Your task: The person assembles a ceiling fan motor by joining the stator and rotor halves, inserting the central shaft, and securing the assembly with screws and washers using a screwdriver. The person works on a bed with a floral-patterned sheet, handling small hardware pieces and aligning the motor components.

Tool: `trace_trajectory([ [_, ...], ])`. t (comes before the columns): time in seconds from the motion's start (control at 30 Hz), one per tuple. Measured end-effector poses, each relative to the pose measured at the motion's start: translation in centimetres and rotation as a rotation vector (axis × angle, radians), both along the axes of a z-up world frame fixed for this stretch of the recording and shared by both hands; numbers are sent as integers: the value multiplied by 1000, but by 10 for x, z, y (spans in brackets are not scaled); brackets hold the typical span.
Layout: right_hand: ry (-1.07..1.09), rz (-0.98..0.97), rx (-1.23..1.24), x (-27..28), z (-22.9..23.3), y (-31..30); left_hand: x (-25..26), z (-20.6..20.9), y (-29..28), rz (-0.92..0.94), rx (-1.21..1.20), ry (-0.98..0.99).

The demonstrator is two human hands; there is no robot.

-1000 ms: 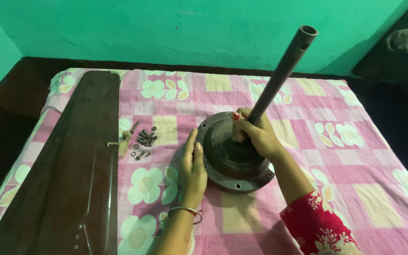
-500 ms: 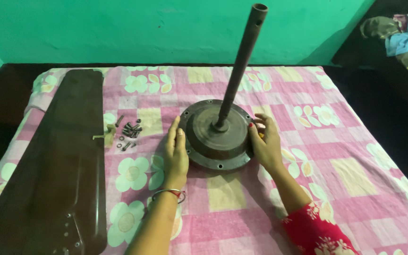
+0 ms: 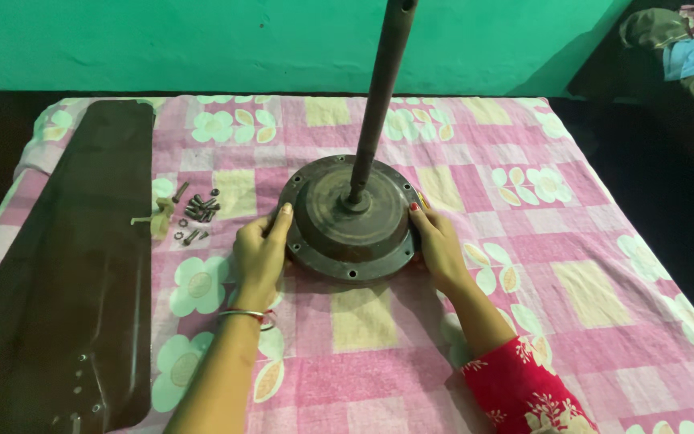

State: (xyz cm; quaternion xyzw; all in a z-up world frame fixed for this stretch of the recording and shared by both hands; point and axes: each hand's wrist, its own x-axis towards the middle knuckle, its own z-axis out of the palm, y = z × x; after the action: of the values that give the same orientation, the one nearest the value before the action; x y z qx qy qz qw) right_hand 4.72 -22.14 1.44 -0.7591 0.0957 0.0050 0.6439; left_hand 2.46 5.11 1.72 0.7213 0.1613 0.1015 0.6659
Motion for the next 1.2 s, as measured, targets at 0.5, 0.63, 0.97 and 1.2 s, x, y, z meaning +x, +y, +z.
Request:
trace_trajectory([
  [0.5,-128,168,196,4,12,-1,7,-15,4,-79,-234,-170],
  [0.63,-153,155,230,8,7,1,6,-14,3,-70,-245,-179],
  [0.97,-371,-31,-863,3,24,-14,2,-8,-2,-16,-80,-159],
  [1.2,36,165,-934,1,33,-64,-3,-7,-3,22,157,-165],
])
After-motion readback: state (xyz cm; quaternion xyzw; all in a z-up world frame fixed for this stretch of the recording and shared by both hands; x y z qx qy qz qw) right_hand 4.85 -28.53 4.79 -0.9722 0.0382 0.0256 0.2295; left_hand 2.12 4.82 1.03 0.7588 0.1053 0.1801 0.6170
